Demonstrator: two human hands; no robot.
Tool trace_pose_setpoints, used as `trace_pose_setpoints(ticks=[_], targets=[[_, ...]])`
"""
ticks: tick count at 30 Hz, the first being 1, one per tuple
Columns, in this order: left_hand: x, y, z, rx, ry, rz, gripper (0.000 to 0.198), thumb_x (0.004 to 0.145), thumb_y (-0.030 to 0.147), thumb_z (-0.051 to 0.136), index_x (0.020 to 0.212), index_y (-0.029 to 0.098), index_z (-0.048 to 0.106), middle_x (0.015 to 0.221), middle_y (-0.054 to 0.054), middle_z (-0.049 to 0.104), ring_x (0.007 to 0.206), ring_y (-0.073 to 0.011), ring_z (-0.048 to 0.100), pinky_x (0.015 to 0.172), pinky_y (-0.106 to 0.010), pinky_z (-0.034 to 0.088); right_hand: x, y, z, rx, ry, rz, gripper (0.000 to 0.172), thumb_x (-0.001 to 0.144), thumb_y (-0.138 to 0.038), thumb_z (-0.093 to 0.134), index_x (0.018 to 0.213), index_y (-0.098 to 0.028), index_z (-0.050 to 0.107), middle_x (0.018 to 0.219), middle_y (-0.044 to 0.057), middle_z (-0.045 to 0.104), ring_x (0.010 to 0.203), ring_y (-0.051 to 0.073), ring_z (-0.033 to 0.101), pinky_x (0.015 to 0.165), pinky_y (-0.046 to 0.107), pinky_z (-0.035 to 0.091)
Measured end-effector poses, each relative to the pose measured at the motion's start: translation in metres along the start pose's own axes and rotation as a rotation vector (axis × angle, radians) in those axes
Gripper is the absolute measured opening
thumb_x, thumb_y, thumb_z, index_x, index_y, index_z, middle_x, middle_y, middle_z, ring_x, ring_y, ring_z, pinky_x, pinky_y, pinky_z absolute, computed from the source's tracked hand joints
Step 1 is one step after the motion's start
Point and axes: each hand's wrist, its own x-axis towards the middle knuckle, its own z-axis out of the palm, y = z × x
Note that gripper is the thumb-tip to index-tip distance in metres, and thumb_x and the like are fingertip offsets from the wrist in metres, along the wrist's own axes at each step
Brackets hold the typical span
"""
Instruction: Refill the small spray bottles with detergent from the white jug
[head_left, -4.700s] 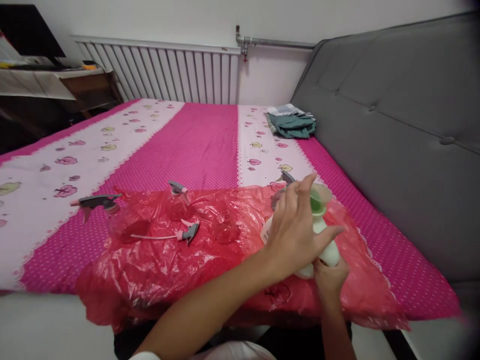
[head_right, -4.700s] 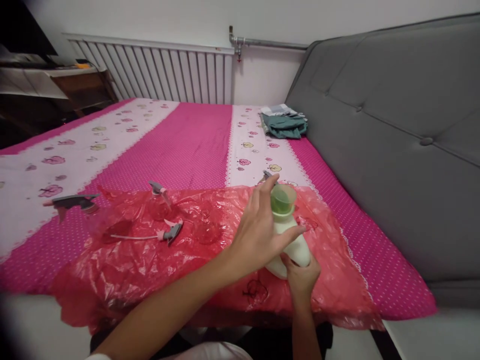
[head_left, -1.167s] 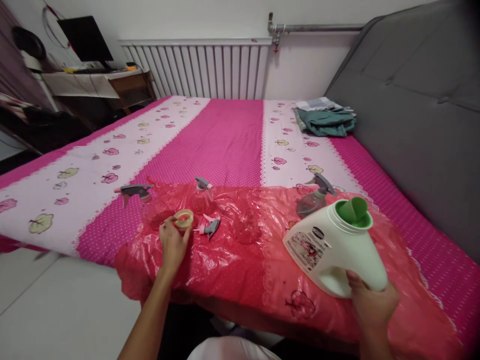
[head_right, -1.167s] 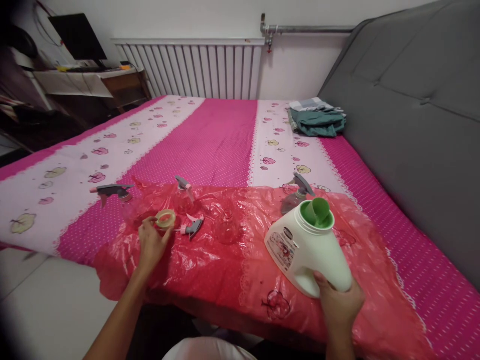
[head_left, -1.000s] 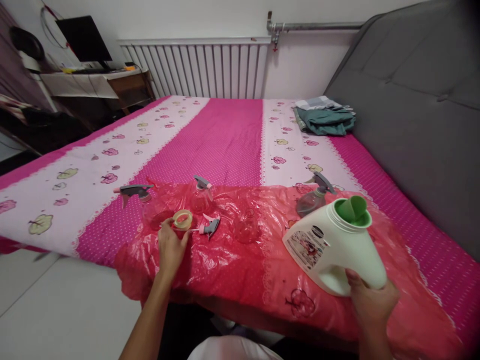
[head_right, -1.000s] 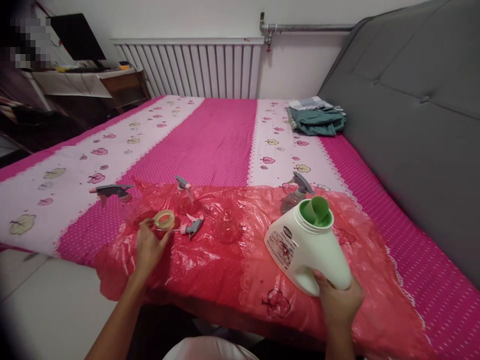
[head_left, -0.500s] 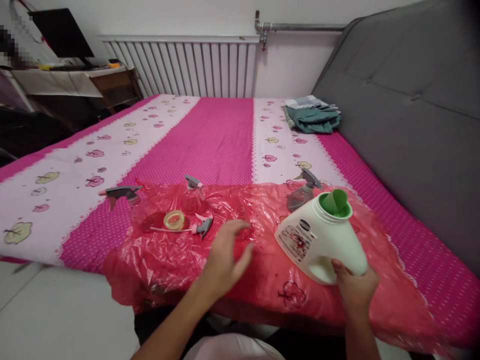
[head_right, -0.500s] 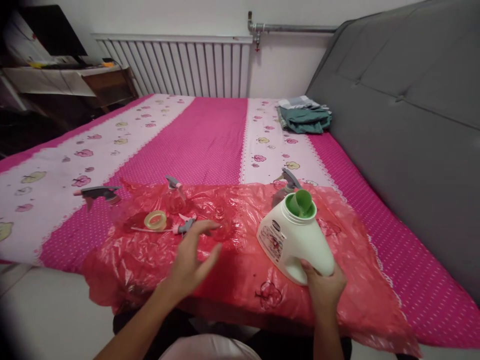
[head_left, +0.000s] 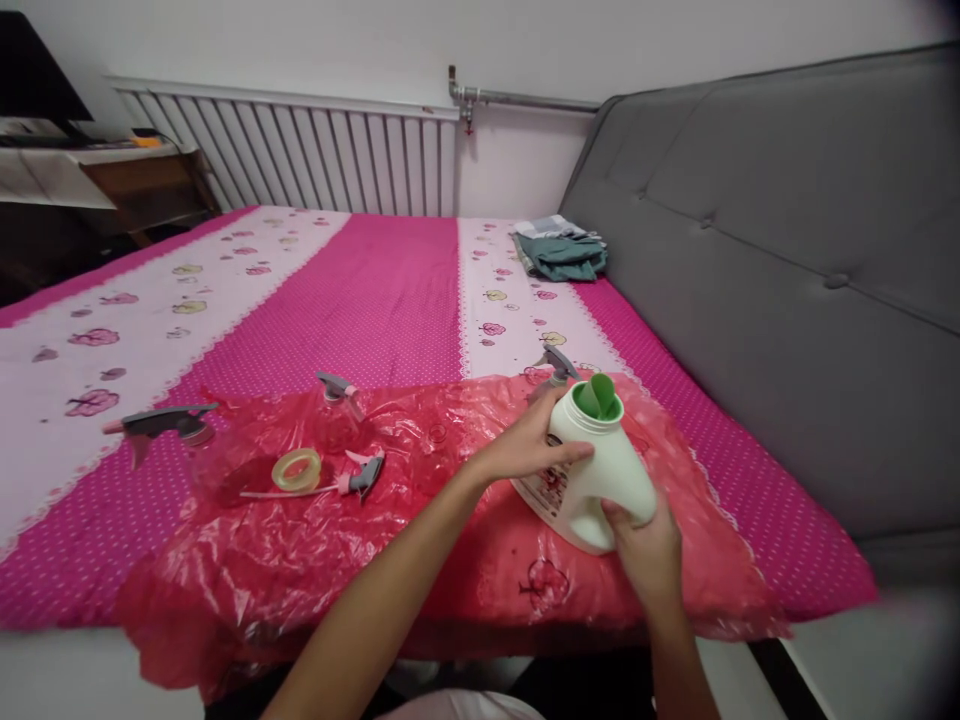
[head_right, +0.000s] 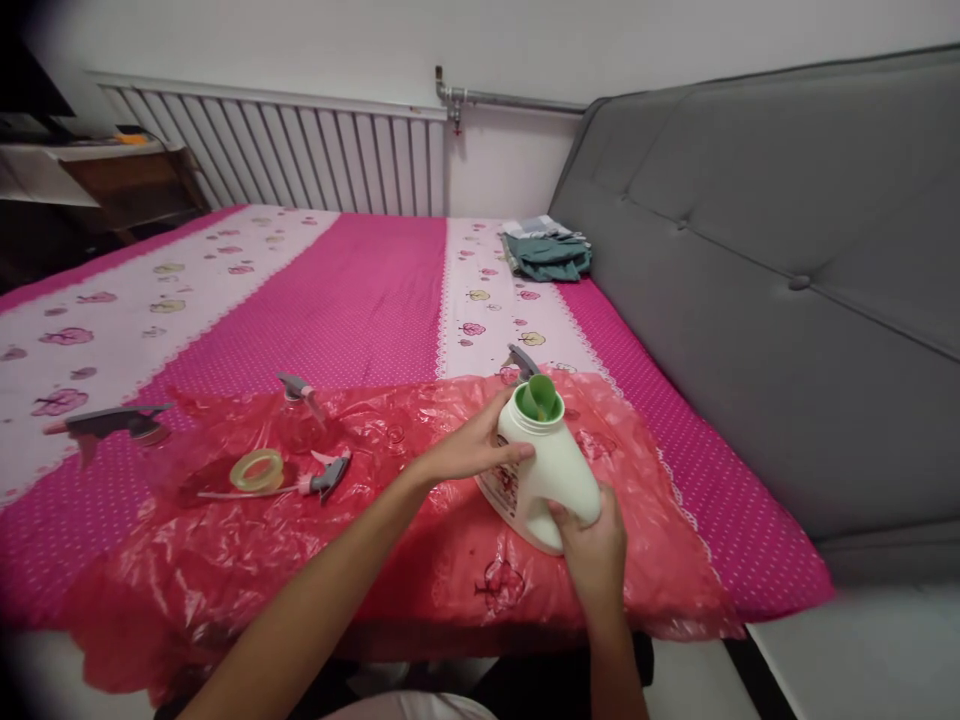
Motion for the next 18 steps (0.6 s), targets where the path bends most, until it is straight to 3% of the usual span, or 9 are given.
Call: trace_pose_setpoints(ticks=[2,4,5,7,9,11,12,15,18], targets=[[-0.001,0.0,0.0,0.013,0.006,-0.007,0.085,0.086,0.053,0.078,0.155,0.021,0.04,0.151,-0.017,0.051,0.142,-0.0359,0.05,0.118,-0.054,0.043,-0.019,-0.008,0.001,-0.005,0.201,-0.093,0.091,0.067,-0.077,0.078,0.123,-0.008,0.064,0.115,0.018,0.061,0.106,0.028,0.058,0.096,0.041,0.049],[-0.001,0.0,-0.002,0.016,0.008,-0.009,0.085,0.085,0.054,0.078,0.154,0.02,0.041,0.149,-0.018,0.051,0.142,-0.0363,0.049,0.119,-0.054,0.042,-0.045,-0.013,0.007,0.123,0.404,-0.057,0.075,0.083,-0.064,0.074,0.129,-0.008,0.059,0.119,0.017,0.06,0.101,0.022,0.059,0.098,0.038,0.05],[-0.001,0.0,-0.002,0.017,0.007,-0.006,0.084,0.085,0.054,0.078,0.153,0.02,0.041,0.149,-0.018,0.051,0.142,-0.0363,0.049,0.119,-0.054,0.041,-0.059,-0.015,0.012,0.199,0.411,-0.026,0.068,0.087,-0.06,0.072,0.127,-0.008,0.058,0.117,0.017,0.06,0.1,0.021,0.06,0.098,0.037,0.05],[0.0,-0.001,-0.003,0.02,0.011,0.006,0.083,0.085,0.053,0.078,0.152,0.02,0.042,0.149,-0.018,0.05,0.141,-0.0362,0.049,0.119,-0.053,0.041,-0.082,-0.015,0.022,0.356,0.211,0.017,0.065,0.09,-0.059,0.069,0.129,-0.009,0.056,0.132,0.019,0.057,0.119,0.024,0.06,0.108,0.039,0.048],[0.0,0.0,-0.003,0.021,0.024,0.014,0.082,0.086,0.053,0.078,0.152,0.02,0.042,0.15,-0.017,0.05,0.141,-0.0359,0.05,0.119,-0.053,0.041,-0.093,-0.014,0.034,0.418,0.071,0.066,0.076,0.089,-0.062,0.068,0.142,-0.01,0.049,0.153,0.02,0.041,0.144,0.03,0.043,0.124,0.045,0.035],[0.0,0.001,-0.002,0.022,0.026,0.011,0.081,0.086,0.051,0.079,0.152,0.021,0.042,0.149,-0.017,0.051,0.141,-0.0357,0.049,0.119,-0.052,0.041,-0.089,-0.015,0.044,0.444,0.007,0.128,0.087,0.088,-0.066,0.066,0.151,-0.011,0.043,0.163,0.017,0.03,0.155,0.031,0.026,0.132,0.049,0.019],[0.0,0.002,-0.003,0.021,0.024,0.005,0.081,0.086,0.051,0.079,0.152,0.021,0.042,0.148,-0.017,0.052,0.141,-0.0356,0.049,0.118,-0.052,0.041,-0.082,-0.017,0.049,0.471,-0.001,0.16,0.088,0.087,-0.067,0.065,0.152,-0.012,0.043,0.163,0.017,0.03,0.156,0.031,0.024,0.133,0.049,0.016],[-0.002,0.004,-0.004,0.006,0.017,-0.008,0.081,0.086,0.05,0.079,0.152,0.02,0.041,0.148,-0.017,0.052,0.14,-0.0348,0.051,0.117,-0.051,0.042,-0.054,-0.026,0.062,0.612,0.03,0.222,0.082,0.091,-0.07,0.056,0.146,-0.01,0.049,0.149,0.017,0.049,0.148,0.028,0.039,0.128,0.044,0.03],[-0.002,0.005,-0.005,0.003,0.026,-0.019,0.082,0.083,0.051,0.081,0.15,0.02,0.043,0.148,-0.016,0.052,0.137,-0.0343,0.053,0.117,-0.052,0.043,-0.027,-0.036,0.071,0.725,0.051,0.247,0.085,0.092,-0.078,0.041,0.141,-0.009,0.053,0.127,0.015,0.062,0.128,0.027,0.057,0.114,0.045,0.049]])
